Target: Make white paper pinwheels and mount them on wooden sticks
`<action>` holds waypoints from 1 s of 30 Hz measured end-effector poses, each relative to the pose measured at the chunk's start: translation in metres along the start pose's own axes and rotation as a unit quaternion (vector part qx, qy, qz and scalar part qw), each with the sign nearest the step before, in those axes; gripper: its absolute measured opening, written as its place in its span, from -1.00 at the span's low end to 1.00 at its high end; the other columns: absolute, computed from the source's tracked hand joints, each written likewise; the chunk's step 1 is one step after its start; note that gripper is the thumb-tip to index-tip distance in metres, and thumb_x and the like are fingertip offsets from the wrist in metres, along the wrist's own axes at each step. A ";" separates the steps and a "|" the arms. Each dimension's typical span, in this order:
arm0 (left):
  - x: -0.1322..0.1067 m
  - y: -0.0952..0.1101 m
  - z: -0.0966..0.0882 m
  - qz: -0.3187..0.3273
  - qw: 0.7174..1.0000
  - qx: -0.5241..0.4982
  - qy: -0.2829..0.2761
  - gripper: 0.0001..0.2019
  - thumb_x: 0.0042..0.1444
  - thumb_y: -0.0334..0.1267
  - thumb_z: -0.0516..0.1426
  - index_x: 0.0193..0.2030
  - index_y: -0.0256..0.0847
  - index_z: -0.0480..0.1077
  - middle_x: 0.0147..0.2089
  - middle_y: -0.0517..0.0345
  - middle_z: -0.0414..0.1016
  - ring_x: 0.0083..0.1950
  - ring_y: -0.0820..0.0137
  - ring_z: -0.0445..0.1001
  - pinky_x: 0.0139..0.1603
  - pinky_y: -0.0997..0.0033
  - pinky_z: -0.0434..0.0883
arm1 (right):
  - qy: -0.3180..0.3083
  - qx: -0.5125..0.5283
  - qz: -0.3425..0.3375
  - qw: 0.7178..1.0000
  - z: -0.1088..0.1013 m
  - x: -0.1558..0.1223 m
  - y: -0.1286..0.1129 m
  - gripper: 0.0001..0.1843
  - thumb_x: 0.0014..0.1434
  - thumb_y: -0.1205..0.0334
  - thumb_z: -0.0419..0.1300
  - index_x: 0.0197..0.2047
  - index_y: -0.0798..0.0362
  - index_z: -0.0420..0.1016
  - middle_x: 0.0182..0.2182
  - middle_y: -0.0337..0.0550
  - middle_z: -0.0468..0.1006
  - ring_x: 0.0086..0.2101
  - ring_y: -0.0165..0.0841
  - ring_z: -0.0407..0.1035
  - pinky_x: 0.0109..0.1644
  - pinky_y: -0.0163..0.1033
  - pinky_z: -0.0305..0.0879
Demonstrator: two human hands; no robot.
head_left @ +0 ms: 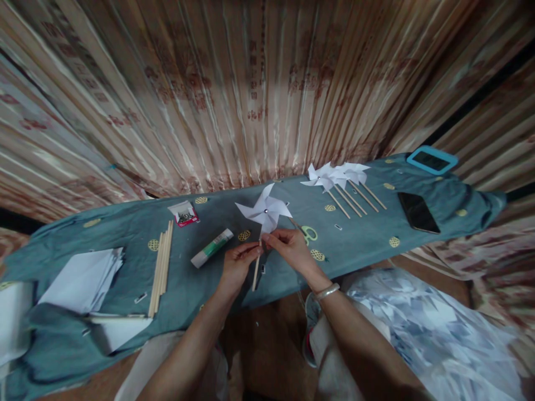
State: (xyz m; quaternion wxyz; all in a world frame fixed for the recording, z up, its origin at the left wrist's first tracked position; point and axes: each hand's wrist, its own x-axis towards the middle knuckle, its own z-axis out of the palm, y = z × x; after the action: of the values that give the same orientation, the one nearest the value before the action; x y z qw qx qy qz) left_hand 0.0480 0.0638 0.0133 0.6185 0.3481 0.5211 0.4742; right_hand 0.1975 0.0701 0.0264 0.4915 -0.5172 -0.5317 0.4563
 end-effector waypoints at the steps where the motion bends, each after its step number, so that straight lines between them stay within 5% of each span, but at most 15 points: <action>1: 0.000 0.000 0.000 0.001 1.000 0.004 0.003 -0.62 -0.44 -0.09 0.46 -0.41 -0.23 0.63 -0.42 0.08 0.63 -0.38 0.35 0.53 -0.21 0.33 0.46 | 0.012 -0.012 -0.009 1.000 -0.005 0.000 -0.002 -0.52 0.02 -0.18 0.30 -0.64 0.04 0.49 -0.68 -0.26 0.43 -0.61 -0.47 0.18 -0.53 -0.31 0.04; 5: 0.000 0.000 -0.001 0.011 1.000 0.016 0.009 -0.62 -0.42 -0.07 0.45 -0.41 -0.23 0.63 -0.43 0.07 0.62 -0.37 0.31 0.54 -0.20 0.30 0.46 | 0.109 -0.013 -0.028 0.994 -0.033 0.003 -0.007 -0.45 -0.02 -0.24 0.31 -0.72 0.02 0.39 -0.74 -0.30 0.31 -0.64 -0.49 0.06 -0.54 -0.30 -0.03; 10: -0.001 -0.002 0.000 -0.003 1.000 0.021 -0.011 -0.65 -0.42 -0.10 0.45 -0.43 -0.22 0.63 -0.40 0.03 0.64 -0.37 0.31 0.55 -0.21 0.31 0.47 | 0.236 0.006 -0.031 0.971 -0.058 0.012 -0.004 -0.57 -0.08 -0.19 0.36 -0.58 0.02 0.48 -0.64 -0.26 0.43 -0.55 -0.43 0.20 -0.46 -0.29 0.12; 14: -0.002 -0.003 0.000 -0.013 0.999 0.029 -0.030 -0.65 -0.41 -0.10 0.44 -0.42 -0.23 0.64 -0.39 0.01 0.65 -0.35 0.30 0.56 -0.19 0.32 0.47 | 0.198 0.041 -0.014 0.979 -0.057 0.017 0.002 -0.64 -0.13 -0.11 0.40 -0.46 0.03 0.57 -0.55 -0.26 0.50 -0.49 -0.42 0.28 -0.38 -0.29 0.19; 23: -0.001 -0.003 0.000 -0.001 0.999 0.027 -0.022 -0.63 -0.42 -0.06 0.46 -0.43 -0.23 0.63 -0.41 0.03 0.64 -0.36 0.30 0.55 -0.21 0.31 0.47 | 0.155 0.068 0.021 0.985 -0.045 0.018 0.005 -0.65 -0.19 -0.08 0.41 -0.54 0.04 0.55 -0.67 -0.35 0.35 -0.60 -0.51 0.07 -0.50 -0.32 -0.05; 30: 0.000 -0.003 0.000 0.006 1.000 0.019 -0.006 -0.63 -0.43 -0.08 0.46 -0.44 -0.23 0.62 -0.44 0.07 0.62 -0.38 0.35 0.53 -0.22 0.34 0.46 | 0.132 0.078 0.014 0.988 -0.038 0.013 0.007 -0.63 -0.17 -0.09 0.42 -0.56 0.05 0.52 -0.64 -0.32 0.39 -0.56 -0.50 0.12 -0.47 -0.32 0.02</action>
State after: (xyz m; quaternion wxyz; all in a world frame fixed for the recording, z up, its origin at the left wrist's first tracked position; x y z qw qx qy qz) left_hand 0.0487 0.0630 0.0102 0.6121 0.3653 0.5243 0.4658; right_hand 0.2362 0.0823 0.0240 0.5901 -0.5402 -0.4177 0.4307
